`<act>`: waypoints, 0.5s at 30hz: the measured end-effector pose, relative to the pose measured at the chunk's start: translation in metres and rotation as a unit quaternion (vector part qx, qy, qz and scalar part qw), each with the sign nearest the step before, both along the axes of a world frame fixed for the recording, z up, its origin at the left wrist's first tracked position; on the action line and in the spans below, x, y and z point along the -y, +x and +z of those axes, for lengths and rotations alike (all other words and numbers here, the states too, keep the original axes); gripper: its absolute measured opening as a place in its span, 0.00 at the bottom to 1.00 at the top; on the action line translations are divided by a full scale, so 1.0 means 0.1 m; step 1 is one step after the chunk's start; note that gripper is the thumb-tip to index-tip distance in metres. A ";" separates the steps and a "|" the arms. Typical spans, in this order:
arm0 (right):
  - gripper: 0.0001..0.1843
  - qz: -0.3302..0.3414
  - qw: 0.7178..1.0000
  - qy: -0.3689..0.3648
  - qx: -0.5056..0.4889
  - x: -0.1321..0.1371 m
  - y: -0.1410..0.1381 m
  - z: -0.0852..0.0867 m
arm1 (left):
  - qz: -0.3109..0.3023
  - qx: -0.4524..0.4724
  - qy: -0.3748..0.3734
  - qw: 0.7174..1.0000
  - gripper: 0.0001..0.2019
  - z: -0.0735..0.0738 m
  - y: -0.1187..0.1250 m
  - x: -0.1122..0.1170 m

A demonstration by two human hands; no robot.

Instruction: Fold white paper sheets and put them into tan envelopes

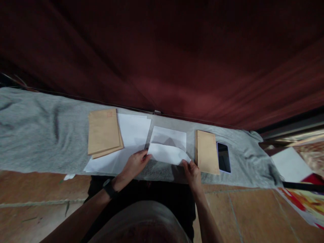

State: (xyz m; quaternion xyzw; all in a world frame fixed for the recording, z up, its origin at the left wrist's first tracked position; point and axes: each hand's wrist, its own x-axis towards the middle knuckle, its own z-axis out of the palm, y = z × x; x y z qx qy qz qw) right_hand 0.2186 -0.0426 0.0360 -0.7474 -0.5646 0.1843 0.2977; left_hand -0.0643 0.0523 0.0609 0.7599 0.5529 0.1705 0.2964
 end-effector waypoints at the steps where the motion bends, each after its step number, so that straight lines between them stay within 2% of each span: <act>1: 0.28 -0.007 1.000 -0.005 0.003 -0.03 -0.01 0.01 | 0.006 -0.008 -0.006 1.000 0.12 0.01 0.01 -0.01; 6: 0.26 -0.013 0.999 -0.025 0.034 -0.18 -0.03 0.05 | 0.019 -0.041 -0.016 0.999 0.14 0.03 0.07 -0.07; 15: 0.22 -0.043 0.972 -0.126 0.195 -0.45 -0.08 0.15 | 0.027 -0.147 0.003 0.989 0.16 0.04 0.18 -0.28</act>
